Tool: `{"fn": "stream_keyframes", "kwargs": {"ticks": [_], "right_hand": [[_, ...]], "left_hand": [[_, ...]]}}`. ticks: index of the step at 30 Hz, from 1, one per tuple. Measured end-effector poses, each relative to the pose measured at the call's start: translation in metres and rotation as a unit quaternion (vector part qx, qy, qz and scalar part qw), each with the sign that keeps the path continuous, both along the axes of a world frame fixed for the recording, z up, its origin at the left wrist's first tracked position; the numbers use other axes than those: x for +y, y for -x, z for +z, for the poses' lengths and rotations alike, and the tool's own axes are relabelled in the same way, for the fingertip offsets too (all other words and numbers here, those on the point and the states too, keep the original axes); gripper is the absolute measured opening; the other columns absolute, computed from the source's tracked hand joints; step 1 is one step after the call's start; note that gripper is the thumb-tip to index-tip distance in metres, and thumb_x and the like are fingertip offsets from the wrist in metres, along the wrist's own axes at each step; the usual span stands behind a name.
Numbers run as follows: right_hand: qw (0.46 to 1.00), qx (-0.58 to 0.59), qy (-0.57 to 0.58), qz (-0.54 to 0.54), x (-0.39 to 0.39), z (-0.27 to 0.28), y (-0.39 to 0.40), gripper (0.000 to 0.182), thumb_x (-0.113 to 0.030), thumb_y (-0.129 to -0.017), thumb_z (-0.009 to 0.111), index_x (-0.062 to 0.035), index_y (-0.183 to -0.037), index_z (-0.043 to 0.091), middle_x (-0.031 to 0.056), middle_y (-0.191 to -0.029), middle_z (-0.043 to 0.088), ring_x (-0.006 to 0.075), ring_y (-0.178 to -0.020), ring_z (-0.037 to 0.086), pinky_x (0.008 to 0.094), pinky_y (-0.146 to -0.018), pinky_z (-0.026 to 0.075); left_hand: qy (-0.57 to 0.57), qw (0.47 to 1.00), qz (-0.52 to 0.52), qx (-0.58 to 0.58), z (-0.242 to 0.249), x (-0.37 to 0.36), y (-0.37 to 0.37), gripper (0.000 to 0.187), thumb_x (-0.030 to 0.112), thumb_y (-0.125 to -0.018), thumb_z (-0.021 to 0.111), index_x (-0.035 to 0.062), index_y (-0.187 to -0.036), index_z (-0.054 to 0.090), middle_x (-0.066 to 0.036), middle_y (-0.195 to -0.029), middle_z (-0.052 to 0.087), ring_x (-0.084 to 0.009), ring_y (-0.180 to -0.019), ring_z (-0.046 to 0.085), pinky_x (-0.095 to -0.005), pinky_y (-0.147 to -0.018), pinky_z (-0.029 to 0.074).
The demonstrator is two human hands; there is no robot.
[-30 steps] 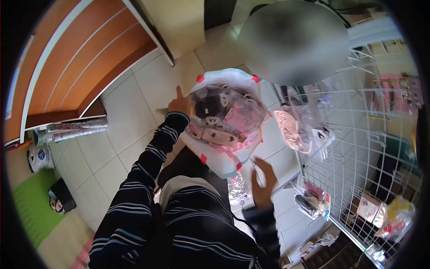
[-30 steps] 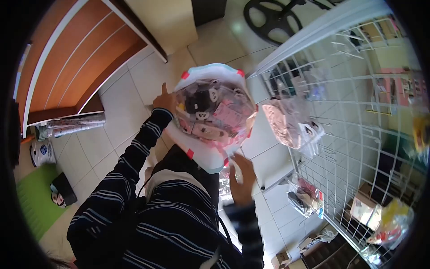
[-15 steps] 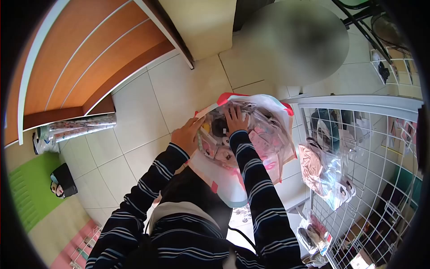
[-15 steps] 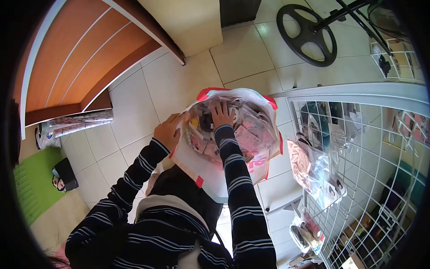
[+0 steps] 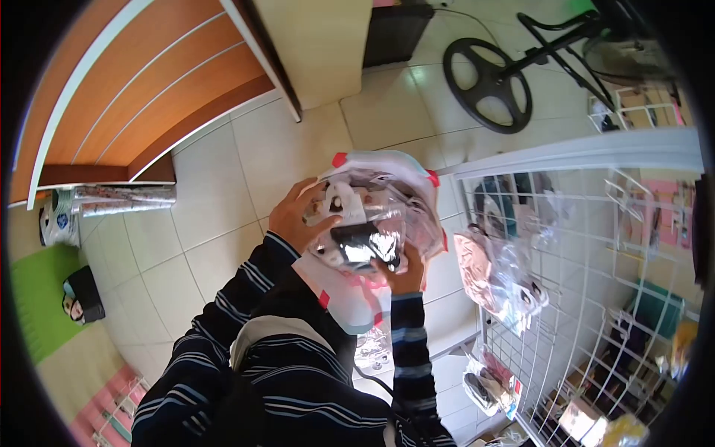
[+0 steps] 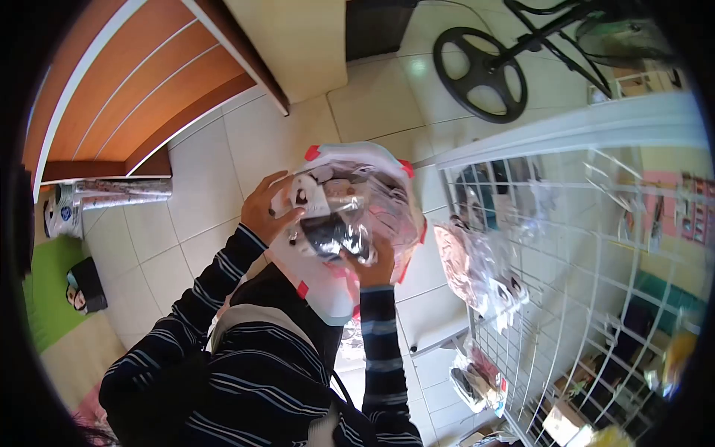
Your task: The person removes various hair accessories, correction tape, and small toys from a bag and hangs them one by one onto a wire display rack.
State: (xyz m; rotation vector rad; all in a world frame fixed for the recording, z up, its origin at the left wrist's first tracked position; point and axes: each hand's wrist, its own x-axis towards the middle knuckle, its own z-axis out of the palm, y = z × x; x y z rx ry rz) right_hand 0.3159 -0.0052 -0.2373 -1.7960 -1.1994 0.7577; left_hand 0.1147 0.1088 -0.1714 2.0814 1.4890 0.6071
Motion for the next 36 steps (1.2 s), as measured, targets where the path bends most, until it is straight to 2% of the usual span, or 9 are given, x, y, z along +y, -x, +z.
{"fn": "stream_keyframes", "kwargs": {"ticks": [5, 8, 11, 15, 18, 24, 30, 32, 36], "right_hand": [[0.988, 0.045, 0.109, -0.104, -0.081, 0.049, -0.002, 0.059, -0.024, -0.047, 0.078, 0.0004, -0.093, 0.050, 0.0134, -0.085, 0.053, 0.0260, -0.078, 0.052, 0.0341, -0.069, 0.041], [0.989, -0.043, 0.030, -0.139, -0.101, 0.103, -0.006, 0.071, -0.028, -0.047, 0.077, -0.0015, -0.104, 0.045, 0.0156, -0.101, 0.050, 0.0311, -0.096, 0.046, 0.0366, -0.080, 0.038], [0.957, -0.177, -0.008, -0.230, -0.112, 0.170, -0.009, 0.072, -0.027, -0.045, 0.077, -0.0065, -0.107, 0.046, 0.0145, -0.114, 0.044, 0.0305, -0.108, 0.039, 0.0472, -0.090, 0.026], [0.952, -0.097, -0.009, -0.290, -0.143, 0.178, -0.006, 0.014, -0.010, -0.061, 0.066, -0.0102, -0.074, 0.060, 0.0005, -0.072, 0.061, 0.0161, -0.074, 0.057, 0.0426, -0.090, 0.025], [0.925, -0.129, -0.023, -0.358, -0.172, 0.174, -0.011, 0.007, -0.007, -0.063, 0.065, -0.0086, -0.068, 0.060, 0.0022, -0.068, 0.060, 0.0167, -0.064, 0.057, 0.0384, -0.086, 0.030], [0.851, -0.196, -0.018, -0.487, -0.220, 0.180, -0.022, 0.004, -0.003, -0.061, 0.061, -0.0038, -0.064, 0.058, 0.0064, -0.056, 0.056, 0.0197, -0.055, 0.053, 0.0312, -0.072, 0.036], [0.823, -0.236, -0.016, -0.517, -0.243, 0.178, -0.025, 0.006, -0.005, -0.061, 0.061, -0.0033, -0.065, 0.057, 0.0069, -0.058, 0.056, 0.0212, -0.056, 0.051, 0.0299, -0.068, 0.036], [0.821, -0.215, -0.021, -0.528, -0.239, 0.177, -0.023, 0.007, -0.006, -0.061, 0.060, -0.0031, -0.065, 0.055, 0.0062, -0.061, 0.056, 0.0211, -0.059, 0.053, 0.0311, -0.073, 0.033], [0.821, -0.242, -0.015, -0.516, -0.240, 0.182, -0.022, 0.008, -0.007, -0.062, 0.060, -0.0024, -0.067, 0.055, 0.0072, -0.060, 0.056, 0.0234, -0.059, 0.053, 0.0321, -0.072, 0.034]], "left_hand": [[0.325, 0.915, -0.130, -0.201, 0.034, -0.002, -0.028, 0.029, 0.025, -0.064, 0.067, 0.0020, -0.080, 0.059, -0.007, -0.062, 0.057, -0.0174, -0.060, 0.055, -0.0260, -0.057, 0.042], [0.218, 0.918, -0.327, -0.056, 0.083, -0.007, -0.057, 0.018, 0.018, -0.065, 0.064, 0.0050, -0.074, 0.056, -0.005, -0.065, 0.058, -0.0172, -0.058, 0.055, -0.0268, -0.051, 0.041], [0.001, 0.874, -0.471, -0.117, 0.108, -0.049, -0.093, 0.012, 0.011, -0.063, 0.063, 0.0064, -0.069, 0.054, -0.005, -0.062, 0.053, -0.0196, -0.053, 0.053, -0.0285, -0.048, 0.040], [-0.007, 0.797, -0.599, -0.079, 0.121, -0.090, -0.131, 0.014, 0.009, -0.063, 0.058, 0.0082, -0.077, 0.054, -0.005, -0.064, 0.052, -0.0225, -0.053, 0.052, -0.0315, -0.047, 0.040], [-0.009, 0.772, -0.627, -0.101, 0.119, -0.110, -0.152, 0.014, 0.010, -0.066, 0.057, 0.0082, -0.079, 0.055, -0.004, -0.065, 0.053, -0.0222, -0.053, 0.053, -0.0312, -0.046, 0.040], [0.073, 0.894, -0.373, -0.238, 0.122, -0.113, -0.179, 0.008, 0.010, -0.070, 0.059, 0.0038, -0.073, 0.057, -0.003, -0.066, 0.058, -0.0099, -0.046, 0.049, -0.0207, -0.040, 0.034], [0.193, 0.884, -0.318, -0.283, 0.089, -0.099, -0.198, 0.020, 0.020, -0.078, 0.052, 0.0007, -0.073, 0.054, -0.006, -0.063, 0.056, -0.0092, -0.050, 0.049, -0.0207, -0.040, 0.033], [0.121, 0.901, -0.321, -0.266, 0.038, -0.081, -0.191, 0.028, 0.028, -0.079, 0.050, 0.0009, -0.073, 0.054, -0.008, -0.061, 0.056, -0.0166, -0.051, 0.052, -0.0262, -0.046, 0.039], [-0.103, 0.982, -0.156, 0.014, -0.043, -0.012, -0.120, 0.042, 0.037, -0.072, 0.054, 0.0037, -0.098, 0.049, -0.017, -0.096, 0.053, -0.0283, -0.075, 0.055, -0.0358, -0.064, 0.044]]}}
